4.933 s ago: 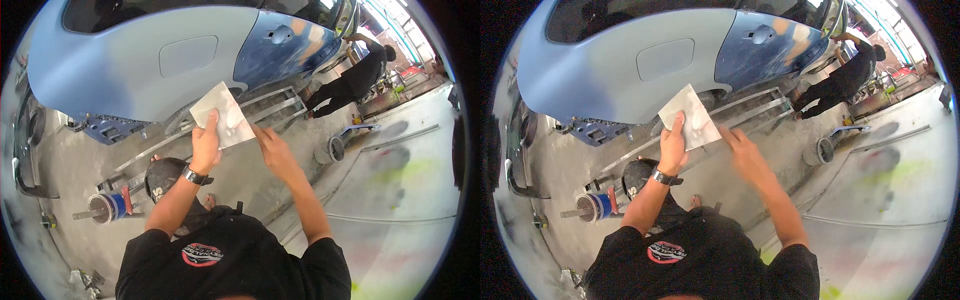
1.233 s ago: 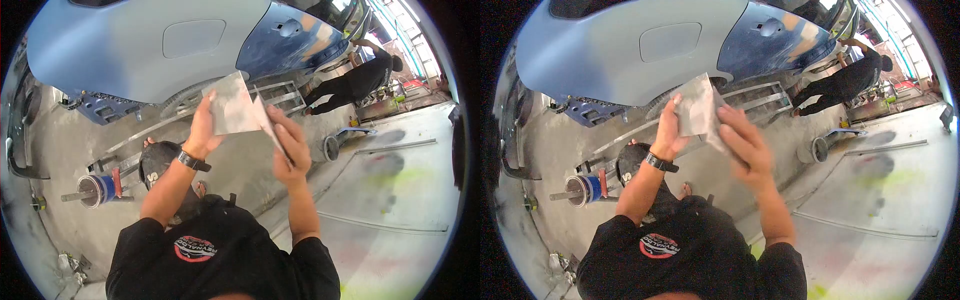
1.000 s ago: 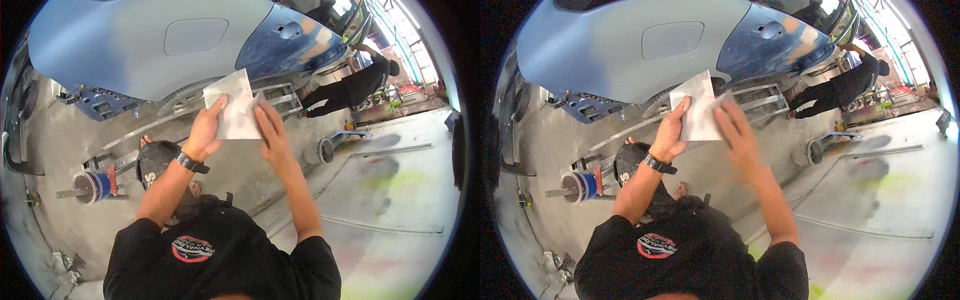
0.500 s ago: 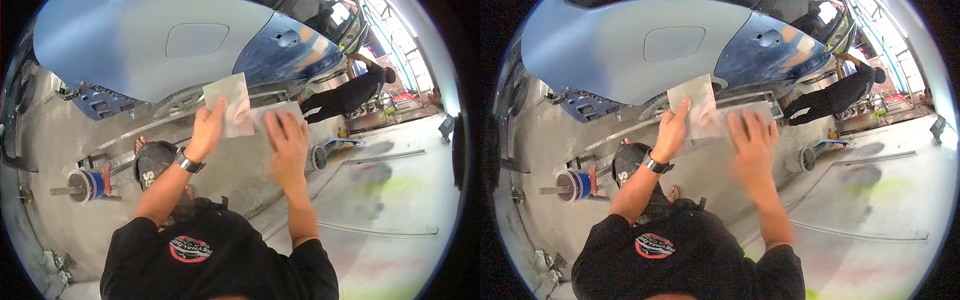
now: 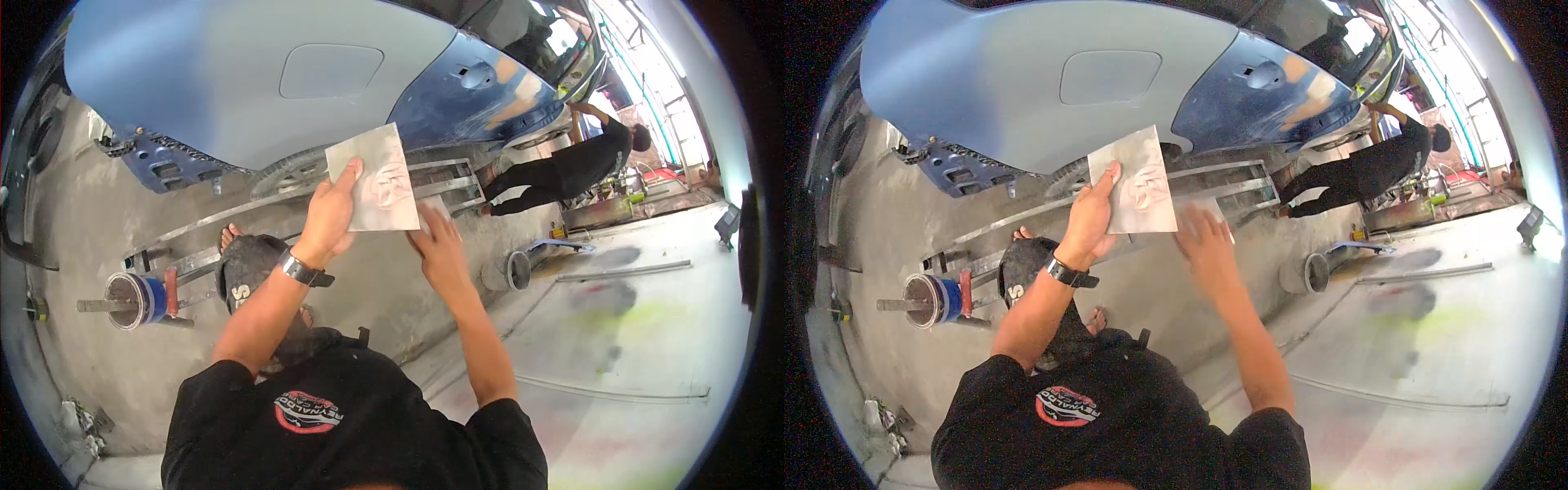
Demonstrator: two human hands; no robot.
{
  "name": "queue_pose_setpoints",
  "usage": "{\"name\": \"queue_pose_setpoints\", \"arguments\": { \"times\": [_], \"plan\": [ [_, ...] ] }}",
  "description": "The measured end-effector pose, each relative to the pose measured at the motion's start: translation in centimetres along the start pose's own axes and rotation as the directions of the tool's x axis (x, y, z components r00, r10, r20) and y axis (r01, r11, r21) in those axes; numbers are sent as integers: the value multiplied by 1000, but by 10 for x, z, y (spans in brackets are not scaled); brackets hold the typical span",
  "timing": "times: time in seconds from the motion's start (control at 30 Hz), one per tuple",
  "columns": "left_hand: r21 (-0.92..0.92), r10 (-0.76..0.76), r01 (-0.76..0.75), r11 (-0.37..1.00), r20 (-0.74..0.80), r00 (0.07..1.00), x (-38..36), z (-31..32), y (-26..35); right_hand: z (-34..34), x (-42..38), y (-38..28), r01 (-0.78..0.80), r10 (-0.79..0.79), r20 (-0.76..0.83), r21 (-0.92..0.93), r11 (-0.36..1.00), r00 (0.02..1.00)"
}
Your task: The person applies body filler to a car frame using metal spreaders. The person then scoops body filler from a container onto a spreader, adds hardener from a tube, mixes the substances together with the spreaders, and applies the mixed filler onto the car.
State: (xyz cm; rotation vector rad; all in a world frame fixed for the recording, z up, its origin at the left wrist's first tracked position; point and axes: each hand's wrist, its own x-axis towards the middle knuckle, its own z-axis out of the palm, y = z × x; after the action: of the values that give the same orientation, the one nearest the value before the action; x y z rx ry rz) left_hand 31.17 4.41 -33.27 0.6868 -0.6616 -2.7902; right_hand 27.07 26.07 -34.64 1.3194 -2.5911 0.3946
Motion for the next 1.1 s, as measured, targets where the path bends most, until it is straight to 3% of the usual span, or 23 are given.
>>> {"name": "queue_pose_setpoints", "arguments": {
  "times": [0.03,0.1,0.2,0.23,0.3,0.4,0.5,0.57,0.63,0.73,0.77,0.83,0.87,0.93,1.0,1.1],
  "plan": [
    [98,56,-58,994,16,998,9,-11,-4,3,-6,5,21,-20,6,-82,996,1000],
    [274,146,-163,948,80,986,26,-35,-21,-5,-9,6,-97,98,-27,64,993,995],
    [496,214,-335,801,284,934,14,-28,-18,-45,25,-13,-62,71,-192,52,997,979],
    [572,201,-351,742,310,929,12,-27,-20,-46,29,-12,-77,61,-168,-89,993,984],
    [693,184,-387,608,351,918,10,-27,-20,-43,30,-15,34,-45,-63,-168,985,997],
    [682,303,-460,569,346,888,15,-32,-30,-28,22,-27,133,-126,52,-177,975,991],
    [695,314,-426,579,291,904,11,-29,-30,-18,-4,-39,172,-155,119,-156,973,981],
    [517,284,-307,799,127,951,11,-16,-18,-14,-12,-36,142,-124,165,-97,985,978],
    [335,197,-195,922,29,980,20,-14,-10,-13,-23,-28,45,-49,233,21,999,971],
    [42,104,-104,994,1,995,14,-9,1,-47,-13,-28,-45,70,-43,438,898,997],
    [133,61,-72,989,88,994,24,-26,-8,-53,-5,-35,-8,89,-146,481,877,985],
    [55,-37,28,998,172,984,22,-25,-18,-58,19,-46,95,129,-367,535,839,921],
    [20,-82,79,997,220,972,19,-21,-22,-50,24,-49,88,126,-353,532,842,927],
    [23,-33,28,999,267,963,14,-17,-24,-26,29,-50,72,122,-321,532,844,939],
    [42,12,-25,999,281,960,10,-20,-23,-7,20,-39,-45,173,-235,469,882,956],
    [118,-129,103,988,239,962,7,-25,-10,30,-18,2,-118,150,-59,367,923,987]
  ]
}}
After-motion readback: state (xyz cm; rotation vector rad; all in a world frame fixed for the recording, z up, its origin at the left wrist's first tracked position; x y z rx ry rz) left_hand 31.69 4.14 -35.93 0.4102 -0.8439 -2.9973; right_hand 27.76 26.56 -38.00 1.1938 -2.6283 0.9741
